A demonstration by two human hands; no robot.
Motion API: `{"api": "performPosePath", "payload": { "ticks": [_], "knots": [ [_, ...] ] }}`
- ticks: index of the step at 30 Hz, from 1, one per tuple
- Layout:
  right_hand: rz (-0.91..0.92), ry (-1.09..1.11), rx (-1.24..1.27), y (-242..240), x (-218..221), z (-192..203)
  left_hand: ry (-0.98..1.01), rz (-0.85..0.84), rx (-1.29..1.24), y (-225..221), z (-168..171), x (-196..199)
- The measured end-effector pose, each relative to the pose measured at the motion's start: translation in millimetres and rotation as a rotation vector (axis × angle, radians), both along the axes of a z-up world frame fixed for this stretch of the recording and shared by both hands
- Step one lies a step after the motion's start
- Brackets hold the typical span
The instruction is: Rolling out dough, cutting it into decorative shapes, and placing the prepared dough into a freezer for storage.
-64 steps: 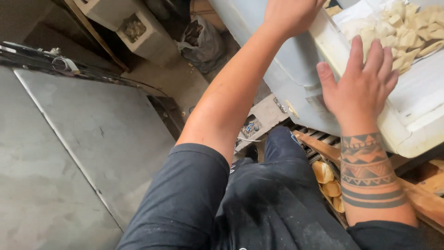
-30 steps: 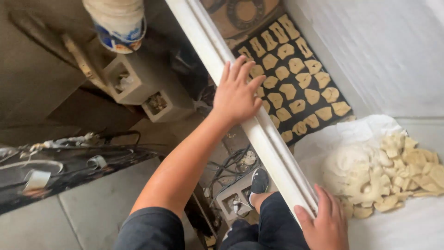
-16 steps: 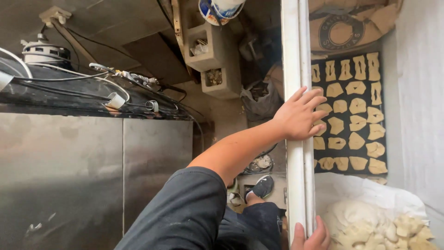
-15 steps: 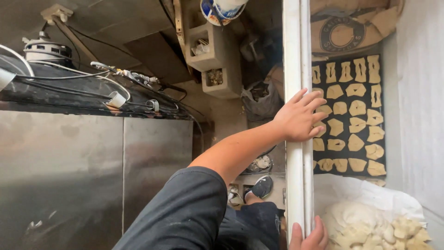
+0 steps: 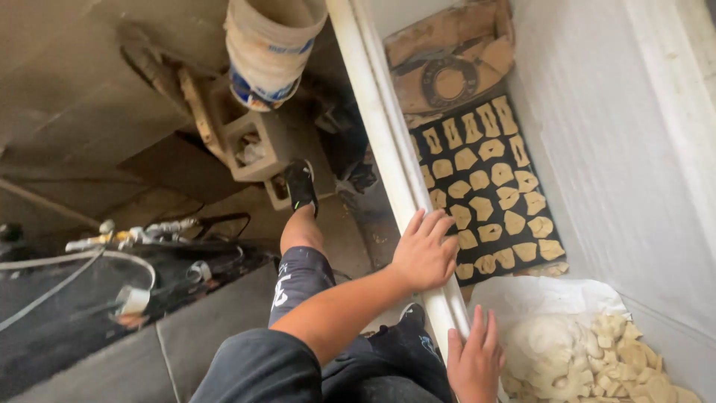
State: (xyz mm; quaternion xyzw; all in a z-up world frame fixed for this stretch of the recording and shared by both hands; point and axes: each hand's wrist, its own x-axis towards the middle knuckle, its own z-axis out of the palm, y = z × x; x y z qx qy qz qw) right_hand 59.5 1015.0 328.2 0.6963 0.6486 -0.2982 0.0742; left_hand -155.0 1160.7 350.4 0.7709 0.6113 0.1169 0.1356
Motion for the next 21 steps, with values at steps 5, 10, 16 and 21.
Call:
{"api": "performPosePath", "payload": {
  "ticks": [5,10,16,21],
  "knots": [
    [0.085,-0.105,0.312,-9,-3,-26,0.002,-0.136,-0.406,21,28,-14],
    [0.075,-0.132,0.292,-17,-2,-51,-0.151,-0.081,-0.072,21,12,-21],
    [0.102,0.01,0.177,-34,11,-57,-0.164,-0.016,-0.075,15,15,-17],
    [0.126,0.11,0.083,-5,0,-27,-0.117,-0.038,-0.072,17,13,-13]
  ]
}}
